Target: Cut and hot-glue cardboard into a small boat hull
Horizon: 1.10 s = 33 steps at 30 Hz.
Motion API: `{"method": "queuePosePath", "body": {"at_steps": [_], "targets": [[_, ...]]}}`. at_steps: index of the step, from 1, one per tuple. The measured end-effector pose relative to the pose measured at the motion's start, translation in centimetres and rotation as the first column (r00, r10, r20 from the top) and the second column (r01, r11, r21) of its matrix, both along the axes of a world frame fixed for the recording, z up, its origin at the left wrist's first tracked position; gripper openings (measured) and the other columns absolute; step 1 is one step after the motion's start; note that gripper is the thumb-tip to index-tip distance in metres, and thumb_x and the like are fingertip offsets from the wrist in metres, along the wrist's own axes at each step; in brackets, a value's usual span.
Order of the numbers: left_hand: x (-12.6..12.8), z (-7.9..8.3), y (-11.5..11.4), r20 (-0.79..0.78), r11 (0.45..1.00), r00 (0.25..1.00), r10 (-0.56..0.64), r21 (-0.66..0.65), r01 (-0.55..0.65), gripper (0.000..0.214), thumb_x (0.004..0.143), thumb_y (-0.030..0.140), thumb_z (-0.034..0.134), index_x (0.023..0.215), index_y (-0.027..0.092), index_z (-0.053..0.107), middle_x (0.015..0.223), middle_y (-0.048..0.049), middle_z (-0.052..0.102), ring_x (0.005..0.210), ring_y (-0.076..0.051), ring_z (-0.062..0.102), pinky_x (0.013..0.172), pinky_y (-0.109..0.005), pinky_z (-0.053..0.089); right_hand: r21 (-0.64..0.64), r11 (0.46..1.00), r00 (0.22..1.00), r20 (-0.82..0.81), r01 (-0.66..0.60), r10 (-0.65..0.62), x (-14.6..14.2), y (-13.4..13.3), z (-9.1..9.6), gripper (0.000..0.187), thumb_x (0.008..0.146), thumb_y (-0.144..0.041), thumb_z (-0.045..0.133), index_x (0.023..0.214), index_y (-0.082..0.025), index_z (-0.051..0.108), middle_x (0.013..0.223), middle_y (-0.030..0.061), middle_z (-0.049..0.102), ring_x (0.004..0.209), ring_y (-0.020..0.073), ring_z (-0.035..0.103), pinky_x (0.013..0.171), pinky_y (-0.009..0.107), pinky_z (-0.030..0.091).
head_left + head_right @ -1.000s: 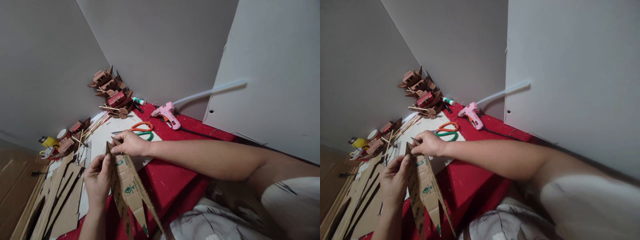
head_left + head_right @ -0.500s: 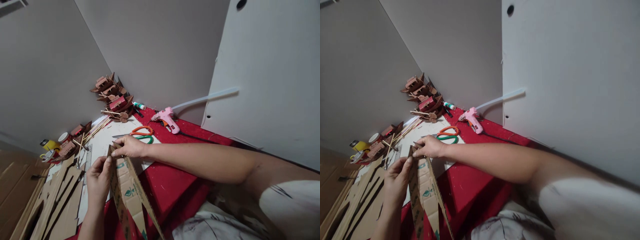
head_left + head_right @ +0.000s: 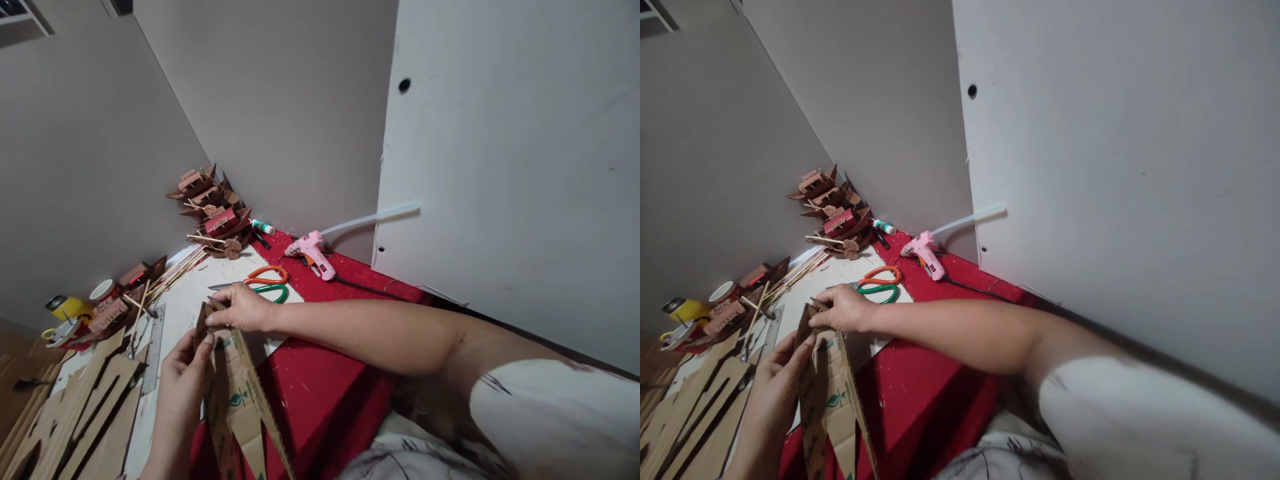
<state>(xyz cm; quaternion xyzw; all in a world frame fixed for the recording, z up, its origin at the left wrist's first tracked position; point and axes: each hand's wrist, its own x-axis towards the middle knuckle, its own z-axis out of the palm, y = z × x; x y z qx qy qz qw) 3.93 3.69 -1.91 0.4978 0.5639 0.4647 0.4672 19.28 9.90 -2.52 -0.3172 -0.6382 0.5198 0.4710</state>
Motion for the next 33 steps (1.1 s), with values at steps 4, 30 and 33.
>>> {"method": "queuePosePath", "body": {"at_steps": [4,30,33], "targets": [[0.5,-0.5,-0.1,-0.005,1.0,1.0,-0.001,-0.01,0.001,0.063,0.059,0.04,0.083,0.115,0.016,0.066,0.097,-0.0081,0.076,0.091,-0.025,0.07,0.075,-0.031,0.054,-0.001,1.0,0.999,0.046,0.01,-0.01,0.0,0.3,-0.5,0.007,0.072,-0.017,0.067,0.071,-0.013,0.062,0.063,-0.0063,0.051,0.066,0.0096,0.048,0.06,0.019,0.035],[-0.6,-1.5,1.3,0.224,0.992,0.967,0.121,-0.067,-0.109,0.041,0.056,0.027,0.074,0.095,0.016,0.067,0.061,0.0004,0.069,0.05,-0.019,0.065,0.049,-0.028,0.048,0.411,0.681,0.157,0.777,0.606,-0.609,15.7,-2.4,-2.7,0.038,0.081,-0.039,0.059,0.108,-0.013,0.063,0.097,0.0161,0.071,0.079,0.0278,0.066,0.061,0.031,0.041],[-0.6,-1.6,1.3,0.244,0.994,0.964,0.102,-0.047,-0.093,0.044,0.057,0.029,0.074,0.098,0.017,0.066,0.065,0.0001,0.07,0.053,-0.019,0.066,0.053,-0.029,0.05,0.404,0.668,0.206,0.74,0.625,-0.641,15.8,-2.2,-2.7,0.031,0.08,-0.032,0.057,0.106,-0.015,0.065,0.096,0.0134,0.072,0.079,0.025,0.066,0.062,0.029,0.042]]}}
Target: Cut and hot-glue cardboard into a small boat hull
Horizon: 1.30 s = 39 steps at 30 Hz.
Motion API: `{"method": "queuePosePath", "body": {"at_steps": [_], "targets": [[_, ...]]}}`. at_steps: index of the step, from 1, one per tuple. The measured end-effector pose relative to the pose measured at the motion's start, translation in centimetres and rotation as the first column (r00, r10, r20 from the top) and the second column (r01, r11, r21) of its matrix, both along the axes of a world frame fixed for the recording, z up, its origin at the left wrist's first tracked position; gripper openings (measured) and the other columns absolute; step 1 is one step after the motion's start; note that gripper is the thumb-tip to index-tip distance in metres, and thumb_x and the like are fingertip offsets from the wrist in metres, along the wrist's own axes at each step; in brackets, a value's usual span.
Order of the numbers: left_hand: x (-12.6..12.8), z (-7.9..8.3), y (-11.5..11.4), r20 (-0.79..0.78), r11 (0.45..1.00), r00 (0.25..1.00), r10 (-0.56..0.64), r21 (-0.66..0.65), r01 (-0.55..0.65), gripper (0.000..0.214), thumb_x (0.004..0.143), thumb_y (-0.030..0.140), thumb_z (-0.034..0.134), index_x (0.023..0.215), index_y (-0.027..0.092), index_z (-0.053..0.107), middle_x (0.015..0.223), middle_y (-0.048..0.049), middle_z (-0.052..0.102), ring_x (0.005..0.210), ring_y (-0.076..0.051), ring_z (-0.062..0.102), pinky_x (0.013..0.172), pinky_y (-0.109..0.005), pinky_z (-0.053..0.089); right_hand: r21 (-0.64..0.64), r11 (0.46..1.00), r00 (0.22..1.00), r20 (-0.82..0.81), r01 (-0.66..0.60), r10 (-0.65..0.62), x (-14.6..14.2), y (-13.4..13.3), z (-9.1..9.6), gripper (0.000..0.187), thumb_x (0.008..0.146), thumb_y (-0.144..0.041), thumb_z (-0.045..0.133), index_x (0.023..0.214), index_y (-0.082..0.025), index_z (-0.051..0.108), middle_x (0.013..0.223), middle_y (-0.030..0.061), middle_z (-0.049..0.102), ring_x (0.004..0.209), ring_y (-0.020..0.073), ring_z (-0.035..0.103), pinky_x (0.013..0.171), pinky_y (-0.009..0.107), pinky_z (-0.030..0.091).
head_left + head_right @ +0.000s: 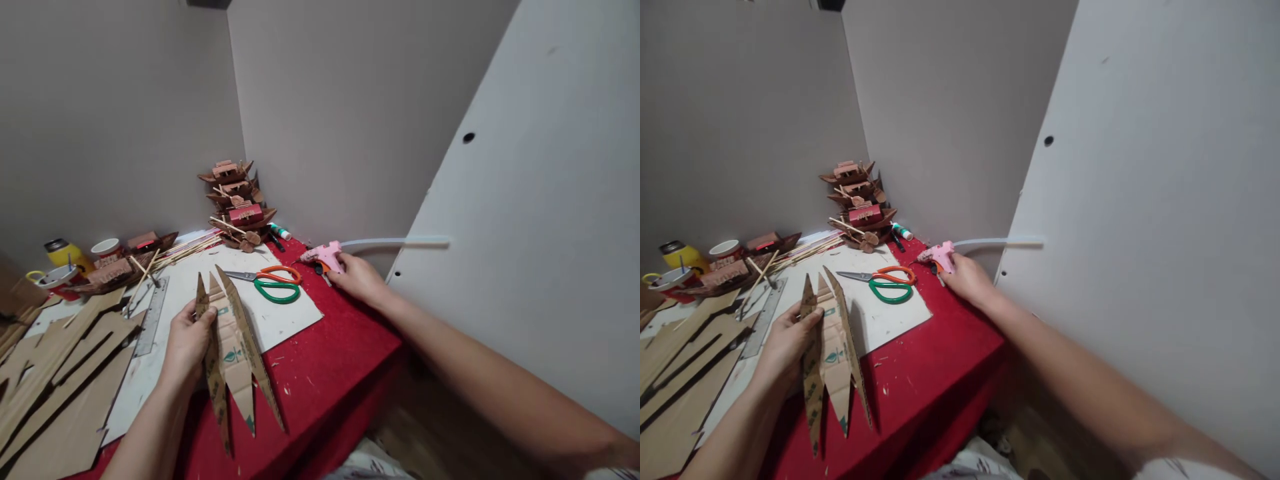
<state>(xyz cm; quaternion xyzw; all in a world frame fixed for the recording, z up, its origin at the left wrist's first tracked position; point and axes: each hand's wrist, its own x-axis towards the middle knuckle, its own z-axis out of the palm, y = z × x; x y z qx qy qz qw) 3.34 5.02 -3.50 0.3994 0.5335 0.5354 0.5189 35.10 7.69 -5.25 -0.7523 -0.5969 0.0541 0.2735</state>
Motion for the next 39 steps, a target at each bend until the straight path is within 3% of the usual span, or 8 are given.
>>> {"method": "queuePosePath", "body": {"at_steps": [5,7,13,22,27,29,36,39], "targets": [[0.1,-0.2,0.1,0.027,1.0,1.0,-0.005,0.021,0.004,0.043,0.058,0.029,0.074,0.098,0.018,0.062,0.07,-0.0006,0.071,0.058,-0.019,0.068,0.056,-0.029,0.052,0.288,0.951,0.983,-0.17,0.114,-0.066,-1.0,-2.3,1.2,0.043,0.08,-0.036,0.057,0.117,-0.013,0.059,0.104,0.0148,0.069,0.09,0.0274,0.063,0.076,0.036,0.046],[0.3,-0.2,-0.1,0.023,1.0,1.0,-0.004,0.017,0.003,0.04,0.059,0.03,0.074,0.095,0.019,0.059,0.068,0.0003,0.07,0.055,-0.019,0.067,0.055,-0.029,0.051,0.428,0.896,0.926,-0.375,0.12,0.055,-1.9,-3.7,2.4,0.048,0.076,-0.041,0.065,0.115,-0.015,0.059,0.098,0.0121,0.069,0.084,0.0257,0.063,0.074,0.036,0.047],[0.4,0.3,-0.5,0.004,1.0,1.0,-0.004,0.025,0.003,0.039,0.056,0.032,0.078,0.087,0.02,0.057,0.06,0.0031,0.067,0.049,-0.018,0.064,0.05,-0.028,0.05,0.238,0.914,0.584,-0.71,-0.327,0.394,-4.7,-6.0,5.3,0.035,0.076,-0.048,0.065,0.091,-0.016,0.066,0.084,0.0079,0.067,0.062,0.0145,0.054,0.052,0.026,0.039],[0.0,-0.2,0.3,-0.029,0.998,0.999,0.031,0.048,-0.03,0.04,0.051,0.032,0.08,0.083,0.018,0.062,0.073,-0.0023,0.072,0.06,-0.018,0.066,0.057,-0.027,0.051,0.247,0.874,0.321,-0.86,-0.419,0.397,-7.2,-2.8,4.1,0.031,0.069,-0.038,0.076,0.085,-0.014,0.064,0.079,0.0045,0.065,0.064,0.012,0.057,0.055,0.024,0.041],[-0.4,-0.4,0.4,-0.085,0.995,0.995,0.059,0.086,-0.052,0.03,0.053,0.031,0.079,0.076,0.015,0.067,0.074,-0.0041,0.072,0.062,-0.017,0.064,0.058,-0.026,0.05,0.213,0.823,0.293,-0.863,-0.526,0.41,-8.3,-2.8,5.4,0.053,0.075,-0.039,0.071,0.123,-0.018,0.06,0.063,-0.0011,0.055,0.052,0.0103,0.048,0.038,0.019,0.019],[-0.5,-0.3,0.4,-0.097,0.993,0.993,0.066,0.099,-0.057,0.029,0.054,0.031,0.079,0.075,0.014,0.069,0.074,-0.0048,0.073,0.063,-0.018,0.064,0.059,-0.026,0.05,0.248,0.782,0.265,-0.846,-0.571,0.462,-9.0,-2.8,6.1,0.059,0.077,-0.04,0.07,0.131,-0.021,0.055,0.062,-0.0022,0.054,0.05,0.0098,0.047,0.038,0.019,0.022],[-1.0,0.5,0.3,-0.108,0.984,0.986,0.126,0.143,-0.111,0.032,0.055,0.032,0.079,0.079,0.015,0.069,0.078,-0.0046,0.073,0.066,-0.017,0.064,0.064,-0.027,0.05,0.257,0.753,0.271,-0.823,-0.605,0.498,-11.4,-1.3,6.2,0.041,0.076,-0.055,0.069,0.08,-0.015,0.063,0.069,0.0019,0.062,0.054,0.0098,0.056,0.048,0.023,0.041],[-1.4,0.6,0.4,-0.109,0.976,0.98,0.164,0.163,-0.145,0.037,0.054,0.037,0.08,0.081,0.016,0.067,0.078,-0.0032,0.073,0.068,-0.017,0.065,0.067,-0.028,0.051,0.327,0.726,0.184,-0.83,-0.605,0.527,-11.6,-0.9,5.4,0.045,0.076,-0.06,0.067,0.076,-0.015,0.061,0.067,0.0016,0.062,0.055,0.0104,0.057,0.052,0.024,0.046]]}}
